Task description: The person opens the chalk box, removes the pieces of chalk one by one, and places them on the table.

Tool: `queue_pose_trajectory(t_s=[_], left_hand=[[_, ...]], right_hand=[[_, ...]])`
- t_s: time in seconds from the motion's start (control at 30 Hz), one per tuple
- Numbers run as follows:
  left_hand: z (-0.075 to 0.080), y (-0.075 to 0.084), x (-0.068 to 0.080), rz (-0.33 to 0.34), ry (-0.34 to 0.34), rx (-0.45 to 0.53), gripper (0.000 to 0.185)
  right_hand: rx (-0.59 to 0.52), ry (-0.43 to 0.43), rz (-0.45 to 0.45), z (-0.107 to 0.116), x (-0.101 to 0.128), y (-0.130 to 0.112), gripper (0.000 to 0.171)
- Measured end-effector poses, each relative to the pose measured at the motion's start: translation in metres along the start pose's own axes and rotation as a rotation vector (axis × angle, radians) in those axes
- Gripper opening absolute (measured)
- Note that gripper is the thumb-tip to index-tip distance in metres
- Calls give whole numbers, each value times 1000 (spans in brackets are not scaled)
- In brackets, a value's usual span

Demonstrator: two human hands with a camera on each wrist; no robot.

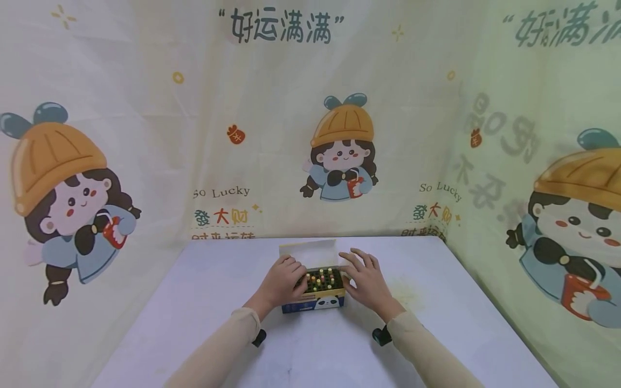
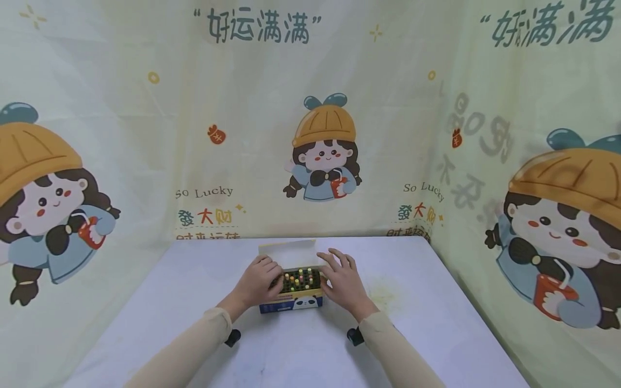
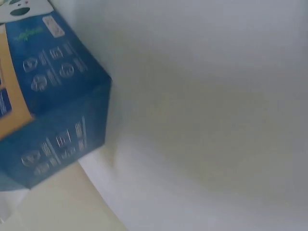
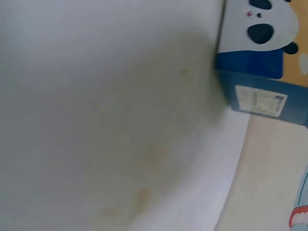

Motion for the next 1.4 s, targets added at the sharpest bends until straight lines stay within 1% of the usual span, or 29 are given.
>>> queue_pose_trajectory(t_s=[0.07,0.1,0.17,0.23,0.4,0.57,0.67,0.73,0.83,0.93,0.97,1.03,1.07,1.17,1.3,1.4], left_hand=[[4,-4,1,1,40,-16,10],[6,-7,1,5,53,-24,10],[9,-12,2,16,65,-42,11],[11,-16,6,30,63,-53,11],[14,-26,17,85,17,-77,15],[16,-30,30,129,-25,-131,20],[17,-28,35,148,-42,-132,19],[16,-27,36,156,-78,-133,16],[15,-24,37,168,-190,-137,14],[15,-22,37,209,-319,-126,20],[15,-21,37,226,-343,-118,23],[14,-20,35,260,-361,-93,31],[13,-19,34,271,-358,-78,35],[8,-18,31,280,-351,-28,45],[0,-16,28,286,-366,28,55],[-3,-15,28,312,-370,38,61]], right_hand=[[42,17,17,1,3,1,8],[57,15,15,1,4,1,3],[78,-2,-2,1,7,2,2],[87,-31,-22,1,9,2,2],[93,-99,-69,1,7,1,6],[111,-166,-104,3,0,-2,12],[113,-177,-121,4,-2,-4,12],[125,-170,-133,5,-1,-5,12],[132,-163,-140,4,3,-7,14],[129,-166,-133,4,6,-9,17],[127,-168,-128,4,7,-9,19],[132,-173,-117,4,7,-9,21],[125,-178,-116,4,7,-9,22],[70,-213,-114,5,3,-10,18],[-50,-300,-141,6,-5,-13,10],[-83,-370,-168,4,-10,-14,11]])
Point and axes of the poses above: each hand's wrist, its own x-axis away from the middle knuckle, its own z-axis out of the back of the hand, y = z × x, the point moved 1 cm from there along -x, towards the middle knuckle, and after that the axes turned 13 degrees about y, right-handed, at the moved point
